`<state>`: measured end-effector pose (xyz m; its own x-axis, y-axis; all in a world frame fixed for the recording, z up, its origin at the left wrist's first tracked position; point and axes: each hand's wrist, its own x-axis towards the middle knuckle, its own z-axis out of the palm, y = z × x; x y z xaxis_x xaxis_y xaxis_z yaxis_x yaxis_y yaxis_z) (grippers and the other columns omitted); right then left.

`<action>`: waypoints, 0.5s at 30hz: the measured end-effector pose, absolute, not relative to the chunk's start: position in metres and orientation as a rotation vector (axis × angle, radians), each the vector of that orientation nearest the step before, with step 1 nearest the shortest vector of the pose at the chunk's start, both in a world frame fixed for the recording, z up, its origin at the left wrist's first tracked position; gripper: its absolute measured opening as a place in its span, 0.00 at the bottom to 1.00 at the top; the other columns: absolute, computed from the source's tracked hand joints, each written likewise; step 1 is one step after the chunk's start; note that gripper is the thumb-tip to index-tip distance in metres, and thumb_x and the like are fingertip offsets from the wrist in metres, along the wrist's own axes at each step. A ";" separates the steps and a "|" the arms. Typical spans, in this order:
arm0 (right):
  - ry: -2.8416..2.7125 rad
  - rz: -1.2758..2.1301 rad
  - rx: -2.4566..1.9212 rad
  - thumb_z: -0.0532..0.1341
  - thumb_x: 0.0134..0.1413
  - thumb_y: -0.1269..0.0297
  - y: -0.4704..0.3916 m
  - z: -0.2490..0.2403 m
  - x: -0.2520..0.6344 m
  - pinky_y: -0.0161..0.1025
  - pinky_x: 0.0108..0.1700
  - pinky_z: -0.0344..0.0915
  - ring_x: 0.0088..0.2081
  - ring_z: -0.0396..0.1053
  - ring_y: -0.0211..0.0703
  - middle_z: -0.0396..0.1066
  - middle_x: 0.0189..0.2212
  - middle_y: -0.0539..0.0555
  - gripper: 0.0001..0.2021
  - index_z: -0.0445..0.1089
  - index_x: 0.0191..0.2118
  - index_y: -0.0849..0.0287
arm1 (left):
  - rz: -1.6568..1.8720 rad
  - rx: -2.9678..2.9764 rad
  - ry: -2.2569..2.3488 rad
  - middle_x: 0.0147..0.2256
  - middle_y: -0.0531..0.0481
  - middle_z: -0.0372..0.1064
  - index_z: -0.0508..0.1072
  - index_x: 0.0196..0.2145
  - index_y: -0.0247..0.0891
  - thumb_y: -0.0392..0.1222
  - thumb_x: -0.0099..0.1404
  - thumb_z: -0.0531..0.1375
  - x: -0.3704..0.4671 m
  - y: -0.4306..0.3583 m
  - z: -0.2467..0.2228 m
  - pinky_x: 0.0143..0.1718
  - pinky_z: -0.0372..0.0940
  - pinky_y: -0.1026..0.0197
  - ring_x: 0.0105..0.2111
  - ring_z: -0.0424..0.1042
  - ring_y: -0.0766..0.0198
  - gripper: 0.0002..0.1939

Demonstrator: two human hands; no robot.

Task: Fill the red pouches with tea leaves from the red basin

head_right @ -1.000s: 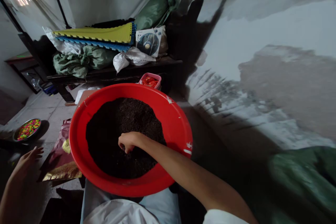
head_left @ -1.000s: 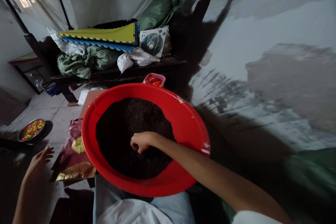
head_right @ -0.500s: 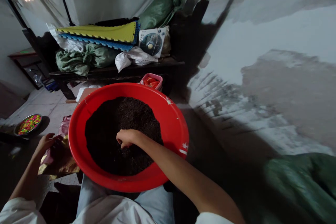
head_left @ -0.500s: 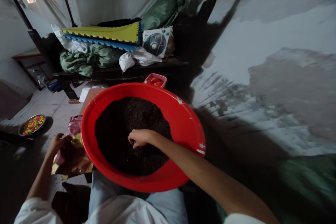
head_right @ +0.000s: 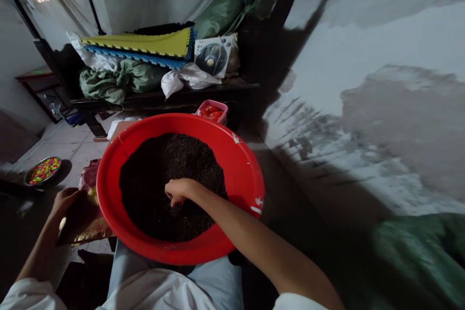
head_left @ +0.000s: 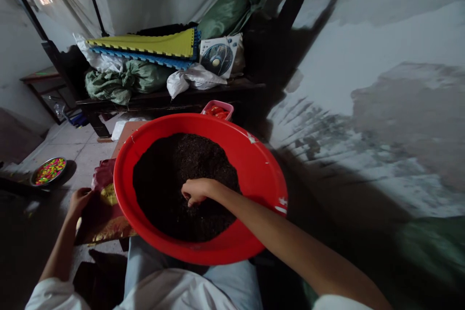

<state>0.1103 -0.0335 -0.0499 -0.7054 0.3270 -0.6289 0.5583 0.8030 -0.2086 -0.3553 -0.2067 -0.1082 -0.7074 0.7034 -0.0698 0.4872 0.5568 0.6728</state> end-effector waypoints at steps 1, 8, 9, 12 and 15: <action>2.394 -0.521 0.653 0.69 0.58 0.61 -0.033 -0.050 0.111 0.35 0.32 0.59 0.33 0.75 0.43 0.81 0.33 0.55 0.12 0.80 0.45 0.61 | 0.911 0.985 2.480 0.36 0.40 0.80 0.79 0.42 0.32 0.61 0.49 0.63 -0.354 -0.207 -0.105 0.28 0.66 0.62 0.35 0.78 0.50 0.32; 2.368 -0.525 0.644 0.69 0.58 0.61 -0.034 -0.049 0.111 0.34 0.34 0.61 0.35 0.76 0.42 0.81 0.33 0.53 0.10 0.80 0.43 0.60 | 0.848 1.077 2.484 0.35 0.42 0.80 0.78 0.38 0.35 0.59 0.49 0.64 -0.344 -0.203 -0.092 0.34 0.67 0.61 0.42 0.79 0.47 0.26; 2.361 -0.528 0.644 0.69 0.58 0.62 -0.034 -0.049 0.111 0.34 0.34 0.61 0.35 0.76 0.42 0.81 0.33 0.53 0.10 0.80 0.43 0.60 | 0.882 1.070 2.487 0.36 0.42 0.80 0.77 0.37 0.35 0.58 0.49 0.65 -0.343 -0.201 -0.091 0.34 0.68 0.61 0.42 0.78 0.46 0.25; 2.331 -0.534 0.648 0.69 0.57 0.63 -0.034 -0.051 0.111 0.34 0.34 0.62 0.34 0.76 0.42 0.80 0.32 0.53 0.10 0.79 0.43 0.60 | 1.110 0.965 2.386 0.34 0.44 0.78 0.73 0.37 0.35 0.55 0.47 0.66 -0.337 -0.198 -0.084 0.33 0.68 0.62 0.38 0.77 0.51 0.24; 2.300 -0.546 0.653 0.69 0.56 0.64 -0.035 -0.053 0.111 0.34 0.33 0.63 0.33 0.77 0.43 0.80 0.33 0.53 0.10 0.79 0.44 0.60 | 1.274 0.905 2.259 0.30 0.50 0.74 0.68 0.37 0.37 0.57 0.49 0.67 -0.331 -0.196 -0.069 0.31 0.67 0.63 0.31 0.73 0.60 0.26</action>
